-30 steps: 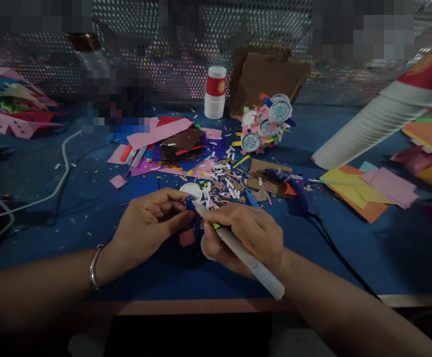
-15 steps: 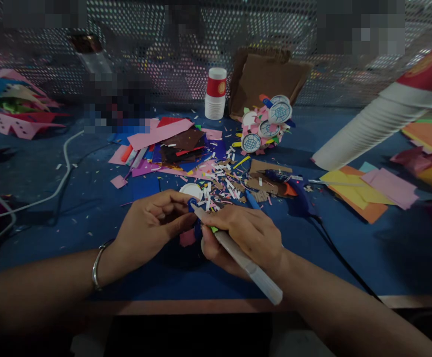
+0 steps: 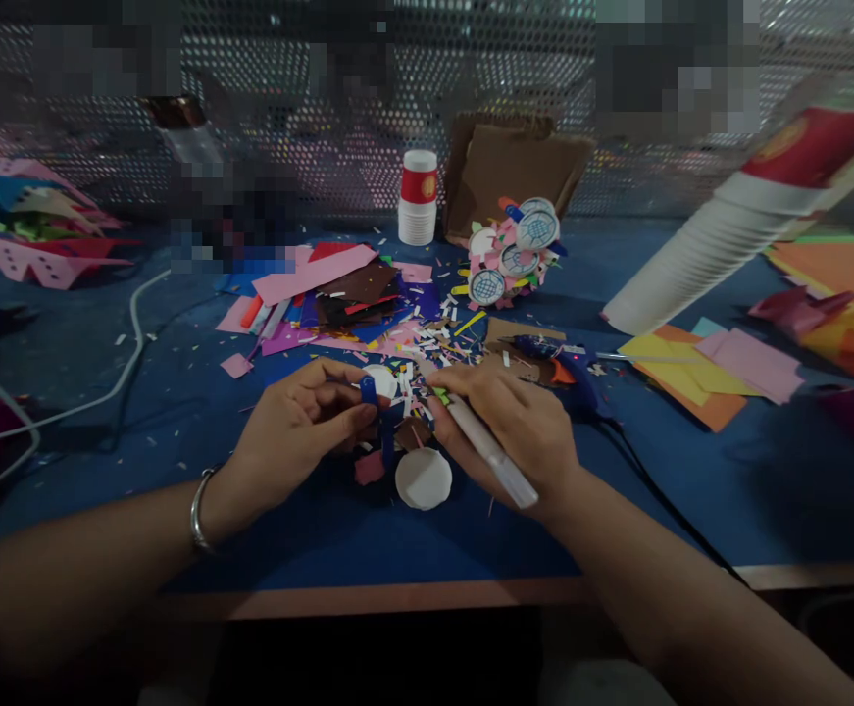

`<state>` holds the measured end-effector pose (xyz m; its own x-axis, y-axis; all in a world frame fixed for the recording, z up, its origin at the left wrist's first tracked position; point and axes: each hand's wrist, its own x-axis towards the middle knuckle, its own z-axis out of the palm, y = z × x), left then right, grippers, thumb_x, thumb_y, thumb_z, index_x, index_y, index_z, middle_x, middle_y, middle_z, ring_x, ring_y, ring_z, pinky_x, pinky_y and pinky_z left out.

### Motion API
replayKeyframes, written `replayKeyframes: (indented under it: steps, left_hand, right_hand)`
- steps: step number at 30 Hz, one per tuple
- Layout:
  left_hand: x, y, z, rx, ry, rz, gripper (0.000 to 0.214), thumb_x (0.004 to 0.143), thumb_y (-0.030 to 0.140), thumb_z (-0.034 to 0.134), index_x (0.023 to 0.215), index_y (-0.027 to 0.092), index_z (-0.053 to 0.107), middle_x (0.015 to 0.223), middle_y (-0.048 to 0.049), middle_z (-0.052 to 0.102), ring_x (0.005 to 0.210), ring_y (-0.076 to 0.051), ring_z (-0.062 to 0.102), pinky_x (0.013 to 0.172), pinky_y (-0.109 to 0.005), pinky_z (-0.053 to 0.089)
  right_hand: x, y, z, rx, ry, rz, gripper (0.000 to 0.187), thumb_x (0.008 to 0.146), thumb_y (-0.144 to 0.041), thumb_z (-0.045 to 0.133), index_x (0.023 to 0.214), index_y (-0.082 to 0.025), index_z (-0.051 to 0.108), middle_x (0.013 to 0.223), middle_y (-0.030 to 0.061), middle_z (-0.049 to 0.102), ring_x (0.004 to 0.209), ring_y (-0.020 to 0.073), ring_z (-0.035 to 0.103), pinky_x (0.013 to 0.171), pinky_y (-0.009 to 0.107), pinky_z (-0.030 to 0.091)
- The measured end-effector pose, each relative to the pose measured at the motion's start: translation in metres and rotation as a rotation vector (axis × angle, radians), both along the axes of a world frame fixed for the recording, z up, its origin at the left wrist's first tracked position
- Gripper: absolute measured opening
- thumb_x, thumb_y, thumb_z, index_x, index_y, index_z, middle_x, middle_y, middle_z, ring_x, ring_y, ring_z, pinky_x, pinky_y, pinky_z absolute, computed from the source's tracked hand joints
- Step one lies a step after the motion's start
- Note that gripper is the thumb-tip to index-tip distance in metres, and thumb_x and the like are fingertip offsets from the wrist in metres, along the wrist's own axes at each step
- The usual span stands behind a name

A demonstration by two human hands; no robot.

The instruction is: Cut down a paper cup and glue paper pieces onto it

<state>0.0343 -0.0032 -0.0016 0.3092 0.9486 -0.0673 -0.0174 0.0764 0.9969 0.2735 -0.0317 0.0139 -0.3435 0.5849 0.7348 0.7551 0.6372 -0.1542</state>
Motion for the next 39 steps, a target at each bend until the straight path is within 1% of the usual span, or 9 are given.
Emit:
replayKeyframes:
  steps: [4, 9, 14, 17, 23, 28, 33, 37, 39]
  left_hand:
    - [-0.002, 0.002, -0.001, 0.042, 0.015, 0.016, 0.037, 0.081, 0.028, 0.086, 0.108, 0.018, 0.064, 0.09, -0.0008, 0.072, 0.074, -0.013, 0.072, 0.064, -0.024, 0.06]
    - [-0.002, 0.002, -0.002, 0.042, 0.0, -0.007, 0.036, 0.083, 0.029, 0.085, 0.11, 0.02, 0.062, 0.086, 0.0005, 0.07, 0.073, -0.014, 0.072, 0.061, -0.024, 0.059]
    - [-0.001, 0.001, -0.004, 0.033, -0.011, -0.018, 0.041, 0.081, 0.031, 0.088, 0.111, 0.02, 0.063, 0.083, 0.0016, 0.07, 0.071, -0.014, 0.073, 0.06, -0.023, 0.057]
    - [-0.001, 0.001, -0.007, 0.051, -0.001, -0.024, 0.038, 0.083, 0.03, 0.086, 0.113, 0.019, 0.064, 0.084, 0.0006, 0.072, 0.072, -0.013, 0.073, 0.06, -0.023, 0.055]
    - [-0.001, 0.001, -0.006, 0.069, 0.009, -0.027, 0.037, 0.083, 0.029, 0.083, 0.113, 0.02, 0.064, 0.083, 0.0003, 0.071, 0.072, -0.015, 0.073, 0.06, -0.025, 0.055]
    - [0.001, 0.003, -0.005, 0.053, -0.02, -0.022, 0.041, 0.081, 0.027, 0.085, 0.114, 0.018, 0.064, 0.083, 0.0006, 0.07, 0.073, -0.015, 0.073, 0.062, -0.027, 0.058]
    - [0.001, 0.004, -0.005, 0.015, -0.036, -0.028, 0.039, 0.082, 0.025, 0.084, 0.113, 0.018, 0.061, 0.083, 0.0012, 0.07, 0.072, -0.014, 0.073, 0.061, -0.024, 0.058]
    - [0.003, 0.003, -0.004, 0.018, -0.033, -0.011, 0.04, 0.081, 0.024, 0.084, 0.113, 0.018, 0.062, 0.09, -0.0001, 0.071, 0.073, -0.013, 0.073, 0.061, -0.023, 0.058]
    - [0.004, 0.003, -0.005, 0.031, -0.041, 0.001, 0.04, 0.079, 0.025, 0.085, 0.112, 0.019, 0.063, 0.093, 0.0003, 0.07, 0.072, -0.013, 0.073, 0.061, -0.023, 0.058]
  right_hand:
    - [0.026, 0.003, -0.01, -0.092, -0.223, 0.007, 0.02, 0.107, -0.023, 0.064, 0.124, -0.017, 0.072, 0.109, 0.0109, 0.084, 0.092, 0.0253, 0.085, 0.075, 0.034, 0.069]
    - [0.07, -0.01, -0.025, -0.174, -0.424, 0.014, 0.034, 0.108, -0.015, 0.053, 0.136, -0.018, 0.07, 0.122, 0.0113, 0.083, 0.111, 0.0272, 0.082, 0.084, 0.036, 0.069]
    - [0.094, -0.021, -0.028, -0.207, -0.63, -0.104, 0.044, 0.106, -0.006, 0.047, 0.138, -0.02, 0.073, 0.127, 0.0119, 0.081, 0.107, 0.0253, 0.082, 0.059, 0.028, 0.06]
    - [0.097, -0.02, -0.028, -0.169, -0.651, -0.101, 0.043, 0.106, -0.006, 0.047, 0.136, -0.02, 0.073, 0.124, 0.0116, 0.081, 0.104, 0.0238, 0.081, 0.058, 0.026, 0.058]
    - [0.104, -0.016, -0.029, -0.193, -0.562, -0.071, 0.035, 0.107, -0.012, 0.052, 0.133, -0.02, 0.075, 0.123, 0.0117, 0.08, 0.104, 0.0256, 0.08, 0.075, 0.035, 0.065]
    - [0.116, -0.01, -0.025, -0.17, -0.5, -0.061, 0.031, 0.106, -0.017, 0.055, 0.124, -0.024, 0.079, 0.116, 0.0098, 0.082, 0.098, 0.0251, 0.08, 0.072, 0.034, 0.063]
    - [0.107, -0.011, -0.014, -0.052, -0.536, -0.126, 0.033, 0.105, -0.019, 0.051, 0.121, -0.023, 0.08, 0.104, 0.0095, 0.082, 0.089, 0.0242, 0.078, 0.061, 0.033, 0.053]
    - [0.075, -0.013, 0.0, -0.004, -0.472, -0.105, 0.023, 0.107, -0.021, 0.059, 0.12, -0.019, 0.078, 0.104, 0.0102, 0.083, 0.092, 0.0265, 0.079, 0.066, 0.036, 0.055]
    - [0.056, -0.01, 0.006, -0.027, -0.498, -0.04, 0.023, 0.108, -0.018, 0.057, 0.117, -0.017, 0.077, 0.106, 0.0108, 0.084, 0.099, 0.0267, 0.081, 0.072, 0.037, 0.058]
